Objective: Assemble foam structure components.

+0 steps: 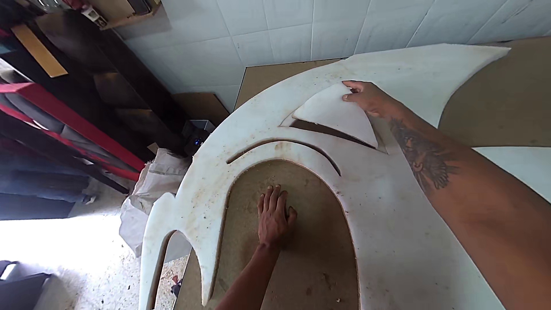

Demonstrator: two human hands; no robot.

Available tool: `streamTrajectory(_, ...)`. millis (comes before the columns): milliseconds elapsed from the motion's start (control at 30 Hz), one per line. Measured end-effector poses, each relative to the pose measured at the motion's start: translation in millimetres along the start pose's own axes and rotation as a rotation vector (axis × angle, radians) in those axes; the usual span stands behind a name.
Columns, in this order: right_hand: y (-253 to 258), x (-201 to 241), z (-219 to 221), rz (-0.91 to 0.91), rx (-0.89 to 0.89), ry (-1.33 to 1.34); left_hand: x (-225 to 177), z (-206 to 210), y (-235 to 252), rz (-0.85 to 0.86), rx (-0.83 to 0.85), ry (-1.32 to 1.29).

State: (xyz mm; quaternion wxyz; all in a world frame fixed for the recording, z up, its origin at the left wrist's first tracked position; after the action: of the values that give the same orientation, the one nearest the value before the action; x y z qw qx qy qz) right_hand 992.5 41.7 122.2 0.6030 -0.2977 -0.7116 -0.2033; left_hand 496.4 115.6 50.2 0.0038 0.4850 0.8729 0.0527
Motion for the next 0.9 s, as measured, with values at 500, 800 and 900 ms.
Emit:
streamTrajectory(500, -10, 24, 55, -0.034, -0.234, -0.676, 4, 0, -1, 0.014, 0.033, -0.002)
streamTrajectory(800, -42, 1, 157, -0.364, -0.004, -0.856, 3, 2, 2, 0.021, 0.007, -0.026)
streamTrajectory(900, -46, -12, 160, -0.387, 0.039, -0.929, 7, 2, 1, 0.016, 0.027, -0.028)
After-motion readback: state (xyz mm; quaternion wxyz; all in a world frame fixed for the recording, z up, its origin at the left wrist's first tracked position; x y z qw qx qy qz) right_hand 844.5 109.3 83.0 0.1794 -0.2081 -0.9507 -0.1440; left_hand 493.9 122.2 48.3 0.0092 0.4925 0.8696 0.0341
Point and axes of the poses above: each hand's wrist, its own y-axis towards the middle knuckle, its own z-axis out of the palm, x = y × z, the point moved 3 cm from there along y, towards the middle knuckle, and after that the axes turned 13 degrees about y, right-handed, at the moved point
